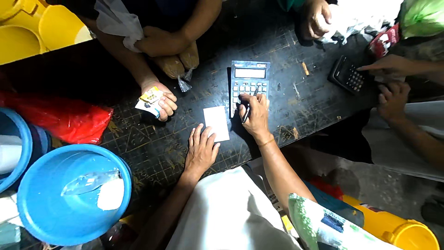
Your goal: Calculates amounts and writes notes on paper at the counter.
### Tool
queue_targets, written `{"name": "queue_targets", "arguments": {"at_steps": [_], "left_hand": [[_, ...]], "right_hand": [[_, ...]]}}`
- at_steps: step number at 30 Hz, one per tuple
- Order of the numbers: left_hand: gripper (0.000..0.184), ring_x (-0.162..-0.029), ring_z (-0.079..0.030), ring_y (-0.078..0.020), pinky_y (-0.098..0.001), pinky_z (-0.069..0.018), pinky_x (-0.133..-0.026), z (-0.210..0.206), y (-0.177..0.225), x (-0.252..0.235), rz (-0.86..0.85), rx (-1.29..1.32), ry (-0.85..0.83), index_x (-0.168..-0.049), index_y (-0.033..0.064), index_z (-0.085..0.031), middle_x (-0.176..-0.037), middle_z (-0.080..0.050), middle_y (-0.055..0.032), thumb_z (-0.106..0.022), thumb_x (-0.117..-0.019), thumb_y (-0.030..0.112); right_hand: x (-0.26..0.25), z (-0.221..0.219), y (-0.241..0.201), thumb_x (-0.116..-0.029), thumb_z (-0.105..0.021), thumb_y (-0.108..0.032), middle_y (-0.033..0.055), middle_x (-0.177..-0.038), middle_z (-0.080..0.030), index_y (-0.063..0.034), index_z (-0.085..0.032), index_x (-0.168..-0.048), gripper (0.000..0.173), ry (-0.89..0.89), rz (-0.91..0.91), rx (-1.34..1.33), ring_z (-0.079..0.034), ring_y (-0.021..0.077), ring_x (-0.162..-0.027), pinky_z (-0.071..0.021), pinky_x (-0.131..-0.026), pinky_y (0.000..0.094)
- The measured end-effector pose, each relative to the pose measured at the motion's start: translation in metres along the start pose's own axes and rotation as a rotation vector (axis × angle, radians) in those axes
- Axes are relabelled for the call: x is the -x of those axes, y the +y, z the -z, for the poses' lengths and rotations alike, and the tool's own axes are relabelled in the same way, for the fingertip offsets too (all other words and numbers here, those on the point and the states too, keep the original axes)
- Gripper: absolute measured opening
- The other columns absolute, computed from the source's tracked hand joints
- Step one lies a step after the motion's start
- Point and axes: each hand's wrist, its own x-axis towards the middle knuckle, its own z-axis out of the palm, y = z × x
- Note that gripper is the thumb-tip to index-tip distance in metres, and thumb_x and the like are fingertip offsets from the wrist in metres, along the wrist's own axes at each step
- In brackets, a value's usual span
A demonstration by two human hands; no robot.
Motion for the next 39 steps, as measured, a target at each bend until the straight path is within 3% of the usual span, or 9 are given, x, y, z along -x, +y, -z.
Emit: {"name": "queue_targets", "arguments": {"at_steps": [4, 10, 16, 19, 21, 23, 30, 34, 39], "left_hand": [[0.042, -0.151, -0.032, -0.0373, -0.0572, -0.0211, -0.124, 0.002, 0.000, 0.001, 0.004, 0.001, 0.004, -0.127, 0.0127, -0.068, -0.151, -0.053, -0.0099, -0.046, -0.1057, 0.042], [0.043, -0.150, -0.033, -0.0386, -0.0584, -0.0225, -0.123, 0.002, 0.000, 0.000, 0.004, 0.007, 0.013, -0.128, 0.0116, -0.068, -0.150, -0.054, -0.0106, -0.047, -0.1052, 0.042], [0.055, -0.153, -0.027, -0.0376, -0.0618, -0.0145, -0.124, 0.003, 0.004, -0.002, 0.089, -0.027, 0.005, -0.141, 0.0122, -0.059, -0.158, -0.045, -0.0120, -0.046, -0.1040, 0.050], [0.061, -0.155, -0.022, -0.0385, -0.0628, -0.0109, -0.125, 0.003, 0.006, -0.002, 0.163, -0.051, 0.020, -0.145, 0.0114, -0.055, -0.161, -0.040, -0.0128, -0.047, -0.1026, 0.054], [0.063, -0.155, -0.021, -0.0374, -0.0616, -0.0101, -0.125, 0.004, 0.005, -0.001, 0.185, -0.068, 0.014, -0.148, 0.0124, -0.053, -0.162, -0.038, -0.0116, -0.047, -0.1022, 0.055], [0.063, -0.156, -0.020, -0.0360, -0.0608, -0.0100, -0.125, 0.004, 0.004, -0.001, 0.185, -0.072, 0.008, -0.148, 0.0136, -0.052, -0.163, -0.037, -0.0103, -0.046, -0.1023, 0.056], [0.058, -0.156, -0.019, -0.0345, -0.0587, -0.0103, -0.126, 0.003, 0.003, 0.001, 0.175, -0.024, 0.033, -0.145, 0.0149, -0.056, -0.164, -0.036, -0.0095, -0.048, -0.1026, 0.054], [0.042, -0.151, -0.032, -0.0304, -0.0511, -0.0280, -0.124, 0.008, -0.003, 0.011, 0.146, 0.206, 0.236, -0.134, 0.0131, -0.066, -0.154, -0.050, -0.0078, -0.057, -0.1024, 0.039], [0.031, -0.114, -0.065, -0.0195, -0.0339, -0.0539, -0.100, 0.023, -0.019, 0.038, 0.224, 0.432, 0.352, -0.119, 0.0044, -0.071, -0.122, -0.068, -0.0121, -0.059, -0.1019, 0.027]], "right_hand": [[0.031, 0.018, 0.001, -0.0998, -0.052, -0.022, 0.0078, -0.105, -0.072, -0.0104, -0.073, -0.117, 0.029, 0.226, -0.067, 0.064, -0.061, 0.0258, -0.096, -0.0479, -0.086, 0.0433], [0.071, 0.027, 0.003, -0.0968, -0.052, -0.019, 0.0092, -0.096, -0.068, -0.0094, -0.073, -0.111, 0.027, 0.213, -0.123, 0.043, -0.058, 0.0250, -0.087, -0.0465, -0.080, 0.0414], [0.096, 0.017, -0.020, -0.1024, -0.046, -0.013, 0.0074, -0.109, -0.074, -0.0054, -0.065, -0.126, 0.031, 0.128, -0.090, -0.153, -0.064, 0.0202, -0.091, -0.0536, -0.082, 0.0351], [0.094, 0.028, -0.034, -0.1084, -0.046, -0.024, 0.0084, -0.093, -0.077, -0.0004, -0.067, -0.127, 0.036, -0.025, -0.084, -0.049, -0.073, 0.0241, -0.083, -0.0582, -0.077, 0.0429], [0.087, 0.036, -0.043, -0.1059, -0.051, -0.039, 0.0085, -0.075, -0.071, -0.0046, -0.073, -0.093, 0.043, -0.154, -0.089, 0.034, -0.068, 0.0264, -0.071, -0.0527, -0.068, 0.0448], [0.078, 0.040, -0.047, -0.1031, -0.049, -0.056, 0.0082, -0.062, -0.059, -0.0077, -0.062, -0.071, 0.059, -0.332, -0.089, 0.150, -0.063, 0.0287, -0.065, -0.0482, -0.064, 0.0466], [0.065, 0.030, -0.049, -0.0955, -0.049, -0.071, 0.0114, -0.076, -0.069, -0.0074, -0.067, -0.087, 0.067, -0.625, -0.073, 0.270, -0.069, 0.0326, -0.082, -0.0523, -0.077, 0.0511], [0.075, 0.031, -0.040, -0.1005, -0.047, -0.063, 0.0110, -0.077, -0.069, -0.0078, -0.069, -0.089, 0.061, -0.497, -0.046, 0.161, -0.069, 0.0322, -0.081, -0.0538, -0.077, 0.0524], [0.096, 0.017, -0.018, -0.1057, -0.049, -0.038, 0.0087, -0.070, -0.066, -0.0071, -0.068, -0.079, 0.045, -0.139, 0.080, -0.012, -0.065, 0.0273, -0.071, -0.0490, -0.071, 0.0452]]}}
